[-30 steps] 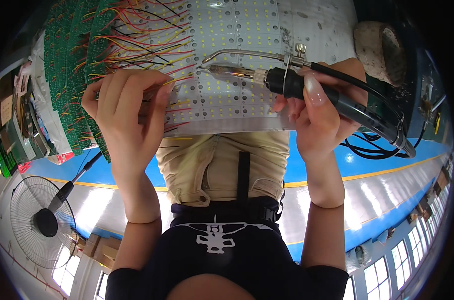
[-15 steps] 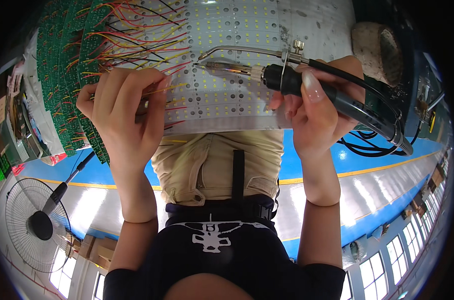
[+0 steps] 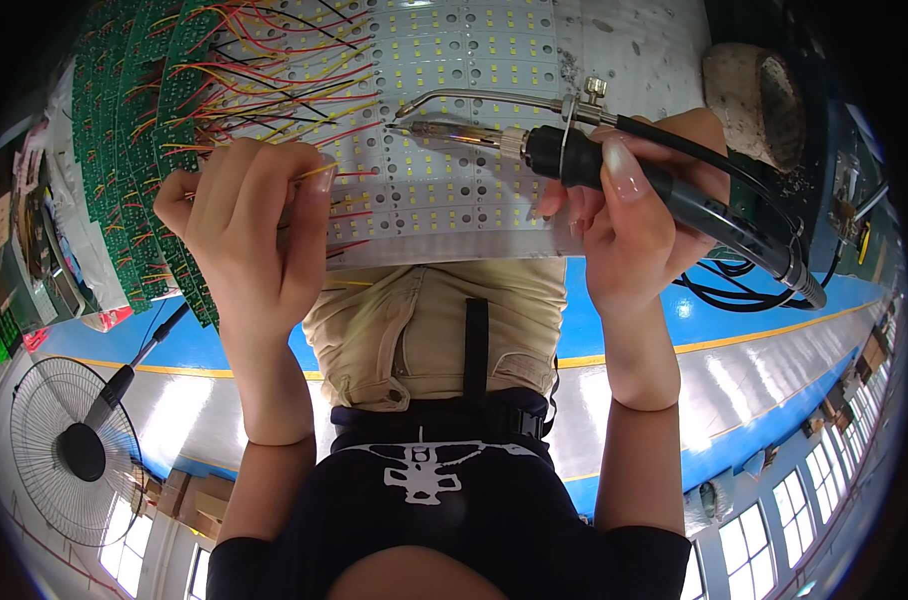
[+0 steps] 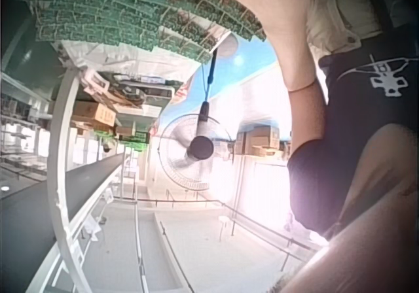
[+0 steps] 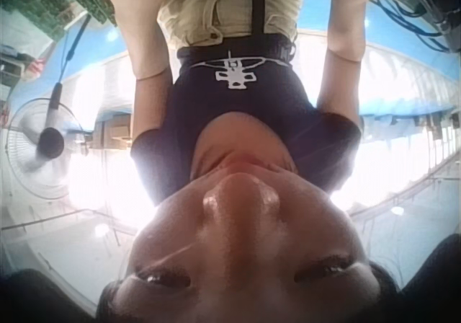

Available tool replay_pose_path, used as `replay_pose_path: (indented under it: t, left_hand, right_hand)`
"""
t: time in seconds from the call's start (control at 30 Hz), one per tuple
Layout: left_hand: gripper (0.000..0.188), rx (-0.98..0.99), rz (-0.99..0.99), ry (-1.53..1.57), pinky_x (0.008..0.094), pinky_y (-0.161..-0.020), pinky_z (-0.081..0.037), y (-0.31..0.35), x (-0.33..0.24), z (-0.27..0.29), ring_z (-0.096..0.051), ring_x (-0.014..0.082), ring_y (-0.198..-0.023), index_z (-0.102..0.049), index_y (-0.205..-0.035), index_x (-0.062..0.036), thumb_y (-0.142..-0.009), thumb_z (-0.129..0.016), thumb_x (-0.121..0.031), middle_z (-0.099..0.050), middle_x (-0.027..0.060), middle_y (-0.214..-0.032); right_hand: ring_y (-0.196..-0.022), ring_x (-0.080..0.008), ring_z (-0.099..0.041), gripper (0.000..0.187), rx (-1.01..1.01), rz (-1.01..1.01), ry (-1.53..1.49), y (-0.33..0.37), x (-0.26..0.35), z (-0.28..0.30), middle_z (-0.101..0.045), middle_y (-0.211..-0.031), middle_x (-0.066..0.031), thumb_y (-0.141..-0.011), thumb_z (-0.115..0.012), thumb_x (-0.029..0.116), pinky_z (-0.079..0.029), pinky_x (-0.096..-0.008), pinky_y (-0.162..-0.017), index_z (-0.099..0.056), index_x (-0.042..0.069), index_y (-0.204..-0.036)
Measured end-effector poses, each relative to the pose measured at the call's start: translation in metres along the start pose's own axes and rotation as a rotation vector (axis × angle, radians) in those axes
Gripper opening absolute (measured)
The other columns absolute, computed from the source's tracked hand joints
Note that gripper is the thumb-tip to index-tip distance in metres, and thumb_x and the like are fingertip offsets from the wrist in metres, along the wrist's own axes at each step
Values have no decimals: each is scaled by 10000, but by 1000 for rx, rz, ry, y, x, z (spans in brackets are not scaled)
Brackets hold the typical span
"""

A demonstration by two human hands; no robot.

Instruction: The person solders wires from a stack of circuit boards onto an LED panel using a soldering iron, then sets the iron down to pull more solder from a spool.

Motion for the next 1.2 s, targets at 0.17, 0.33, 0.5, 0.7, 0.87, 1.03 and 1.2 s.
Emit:
replay_pose_path:
  t: [0.17,0.33,0.5,0.7,0.87,1.03,1.2]
  left_hand:
    - [122,-35,-24,5,335,-667,-232,2,3,-1,-446,164,-608,-493,-726,-119,-696,-610,-134,-453,-5,-651]
    - [104,-8,-30,-34,334,-677,-238,1,1,-5,-457,164,-609,-485,-743,-117,-726,-588,-122,-471,-5,-657]
    - [115,13,36,-45,332,-686,-244,2,-1,-2,-451,160,-529,-486,-819,-115,-745,-572,-91,-474,-13,-602]
    - [137,-58,47,42,311,-677,-248,3,1,-4,-440,158,-481,-484,-860,-116,-760,-566,-70,-499,-16,-599]
    - [82,-59,-32,48,287,-656,-230,1,3,-7,-375,123,-457,-523,-831,-89,-776,-546,-33,-545,-23,-644]
    - [137,-96,-34,115,281,-658,-236,-1,3,-7,-391,116,-458,-534,-815,-105,-735,-581,-3,-555,-32,-673]
    - [156,-78,-44,129,283,-704,-268,-2,4,-9,-473,137,-578,-529,-802,-97,-714,-584,20,-545,-19,-708]
  right_hand:
    - [-392,-153,-500,146,22,9,-15,-1,1,-4,-509,-538,-128,-763,-518,78,-367,-213,-356,-490,-65,-764]
    - [-379,-151,-483,132,1,0,-8,-1,1,-3,-495,-526,-125,-764,-508,66,-360,-215,-353,-478,-62,-775]
    - [-373,-150,-473,130,38,36,-6,-3,1,-4,-486,-517,-123,-765,-506,64,-361,-221,-354,-475,-63,-772]
    - [-370,-151,-466,128,31,18,-22,-1,-1,-1,-483,-517,-123,-765,-505,64,-368,-229,-359,-472,-60,-767]
    - [-364,-152,-457,127,-41,-37,23,0,2,-5,-486,-524,-126,-763,-508,65,-371,-237,-356,-472,-57,-769]
    - [-360,-159,-453,127,-12,-24,16,-2,2,-5,-473,-523,-123,-769,-506,63,-375,-247,-350,-461,-55,-784]
    - [-362,-155,-447,122,5,-15,2,-2,3,-7,-464,-522,-119,-773,-504,61,-384,-250,-353,-444,-45,-785]
Point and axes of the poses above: each hand's wrist, its own y-axis away from the middle knuckle, its own z-axis out of the back of the hand, x = y × z, the point moved 1 cm from there along -y, towards the middle knuckle
